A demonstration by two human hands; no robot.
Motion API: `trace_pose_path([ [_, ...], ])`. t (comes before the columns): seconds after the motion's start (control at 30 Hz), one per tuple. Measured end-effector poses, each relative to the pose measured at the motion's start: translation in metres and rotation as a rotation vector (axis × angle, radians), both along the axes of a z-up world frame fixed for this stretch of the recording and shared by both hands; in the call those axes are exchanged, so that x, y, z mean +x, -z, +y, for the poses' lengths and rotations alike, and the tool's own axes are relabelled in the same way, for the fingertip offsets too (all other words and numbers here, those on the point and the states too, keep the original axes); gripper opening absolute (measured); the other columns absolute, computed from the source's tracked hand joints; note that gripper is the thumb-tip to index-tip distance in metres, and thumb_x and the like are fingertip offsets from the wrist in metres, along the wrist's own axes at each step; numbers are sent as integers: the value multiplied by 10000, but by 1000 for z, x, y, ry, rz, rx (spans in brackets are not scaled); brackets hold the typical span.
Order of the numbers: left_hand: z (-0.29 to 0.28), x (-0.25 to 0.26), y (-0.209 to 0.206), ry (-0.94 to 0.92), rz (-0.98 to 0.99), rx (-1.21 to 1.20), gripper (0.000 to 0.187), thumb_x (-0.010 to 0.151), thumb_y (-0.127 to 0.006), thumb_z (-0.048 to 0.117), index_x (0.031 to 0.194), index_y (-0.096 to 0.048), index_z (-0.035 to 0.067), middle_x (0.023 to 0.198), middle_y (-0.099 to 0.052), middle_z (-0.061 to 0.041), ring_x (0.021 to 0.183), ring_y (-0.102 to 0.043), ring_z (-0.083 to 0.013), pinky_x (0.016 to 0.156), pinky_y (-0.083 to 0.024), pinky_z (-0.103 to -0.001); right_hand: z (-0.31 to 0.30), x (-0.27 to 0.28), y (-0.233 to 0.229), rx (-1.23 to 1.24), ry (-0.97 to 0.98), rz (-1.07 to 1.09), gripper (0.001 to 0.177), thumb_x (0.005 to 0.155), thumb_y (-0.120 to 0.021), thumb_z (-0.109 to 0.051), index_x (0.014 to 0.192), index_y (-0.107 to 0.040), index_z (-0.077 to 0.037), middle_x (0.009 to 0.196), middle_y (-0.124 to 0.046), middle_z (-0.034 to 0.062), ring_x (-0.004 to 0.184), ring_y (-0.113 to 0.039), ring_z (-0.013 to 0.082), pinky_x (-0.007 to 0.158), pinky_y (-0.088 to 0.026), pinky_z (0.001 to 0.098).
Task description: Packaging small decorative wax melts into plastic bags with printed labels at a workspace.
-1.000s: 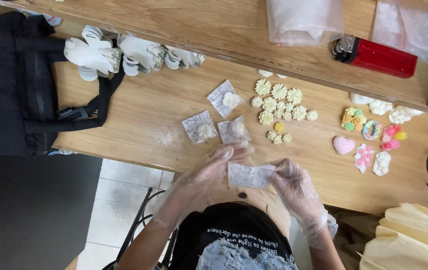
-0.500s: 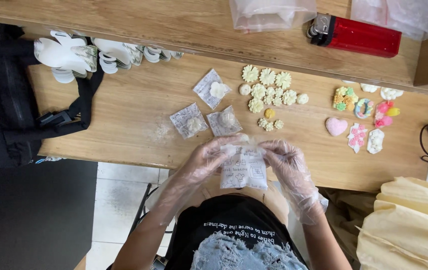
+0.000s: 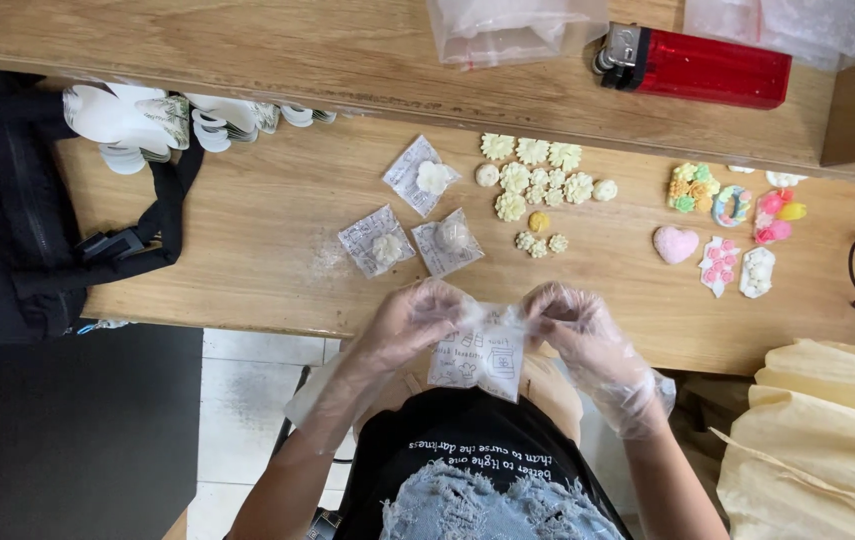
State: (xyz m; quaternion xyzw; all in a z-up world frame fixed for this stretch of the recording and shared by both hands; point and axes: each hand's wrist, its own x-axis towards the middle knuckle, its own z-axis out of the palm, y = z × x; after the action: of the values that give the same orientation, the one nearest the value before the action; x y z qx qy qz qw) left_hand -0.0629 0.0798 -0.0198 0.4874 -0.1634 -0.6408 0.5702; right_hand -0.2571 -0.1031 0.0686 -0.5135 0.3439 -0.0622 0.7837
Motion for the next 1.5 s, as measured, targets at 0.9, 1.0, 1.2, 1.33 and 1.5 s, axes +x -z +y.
trace_pose_path([
  [0.9,-13,-8,6,-331,350,84,753,936,-746,395,1540,-435,70,1503,-585,-108,1256,-654,-234,1004,-623,-390,37,63,-25,-1113,-532,196,203,973,-675,-200,1163,-725,-148,905,-712,105,676,-673,230,568,-570,366],
  [1.0,-33,-4,-68,-348,167,377,765,764,-693,542,1423,-554,178,1218,-685,-105,911,-727,-247,679,-646,-452,39,61,-29,-1092,-460,-155,218,948,-717,-235,1130,-740,-117,974,-736,114,791,-692,252,653,-589,371],
  [1.2,-35,-9,-58,-373,82,181,612,874,-711,542,1269,-687,74,1162,-718,-106,972,-712,-192,771,-613,-346,24,56,-28,-868,-2,372,320,935,-726,-322,1041,-653,-29,689,-646,69,601,-592,182,561,-497,316],
  [1.33,-48,-16,-54,-338,4,268,613,891,-641,583,1254,-703,92,1184,-723,-84,1054,-693,-177,884,-583,-347,28,48,1,-417,113,256,293,991,-658,-289,992,-618,2,719,-599,16,638,-520,96,561,-444,274],
  [1.5,-57,-30,-26,-413,-8,157,582,956,-612,553,1285,-676,78,1234,-690,-86,1100,-652,-182,932,-559,-363,32,35,51,-412,192,208,270,1047,-604,-251,964,-601,6,744,-584,-2,686,-517,70,604,-476,269],
])
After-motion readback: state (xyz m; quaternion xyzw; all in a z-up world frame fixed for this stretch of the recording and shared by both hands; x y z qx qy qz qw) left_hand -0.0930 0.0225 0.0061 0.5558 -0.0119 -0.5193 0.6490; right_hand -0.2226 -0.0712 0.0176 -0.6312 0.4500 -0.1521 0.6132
